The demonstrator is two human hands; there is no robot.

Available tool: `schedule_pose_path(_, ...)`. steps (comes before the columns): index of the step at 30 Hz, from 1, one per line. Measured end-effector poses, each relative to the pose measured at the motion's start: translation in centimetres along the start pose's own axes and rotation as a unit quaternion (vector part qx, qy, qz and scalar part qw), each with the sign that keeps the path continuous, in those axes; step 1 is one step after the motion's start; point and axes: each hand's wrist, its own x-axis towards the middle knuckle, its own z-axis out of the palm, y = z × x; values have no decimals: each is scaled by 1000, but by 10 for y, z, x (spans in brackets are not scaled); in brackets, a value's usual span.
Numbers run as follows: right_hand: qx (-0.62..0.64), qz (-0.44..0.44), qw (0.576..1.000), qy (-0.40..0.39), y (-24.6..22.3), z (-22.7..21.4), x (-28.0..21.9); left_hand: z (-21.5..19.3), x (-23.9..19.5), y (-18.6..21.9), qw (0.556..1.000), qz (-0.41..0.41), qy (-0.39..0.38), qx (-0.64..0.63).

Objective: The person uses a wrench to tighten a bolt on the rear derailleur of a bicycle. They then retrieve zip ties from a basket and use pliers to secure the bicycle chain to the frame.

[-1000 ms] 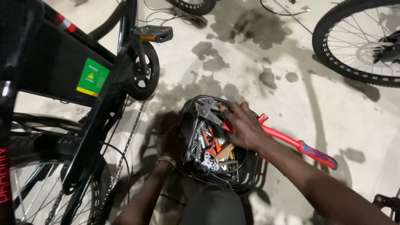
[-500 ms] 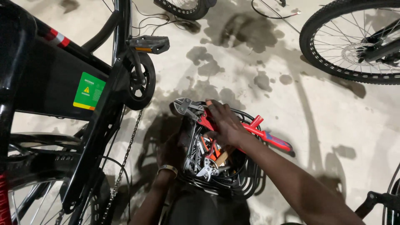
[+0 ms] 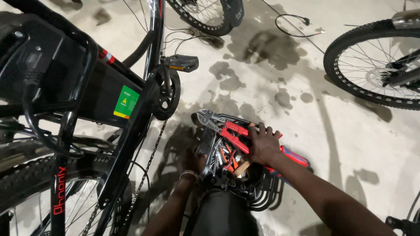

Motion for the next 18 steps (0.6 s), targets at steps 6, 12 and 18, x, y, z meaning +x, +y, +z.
schedule_pose_path(6,8,-13,999,41,19,27,44,-52,-17,33,968,127,40,-213)
schedule_pose_path(12,110,-26,990,84,-14,24,40,1,78,8,909,374,94,-161)
schedule_pose_path(18,249,-227,900,277,-80,56,30,3,82,-45,886,454,69,-70)
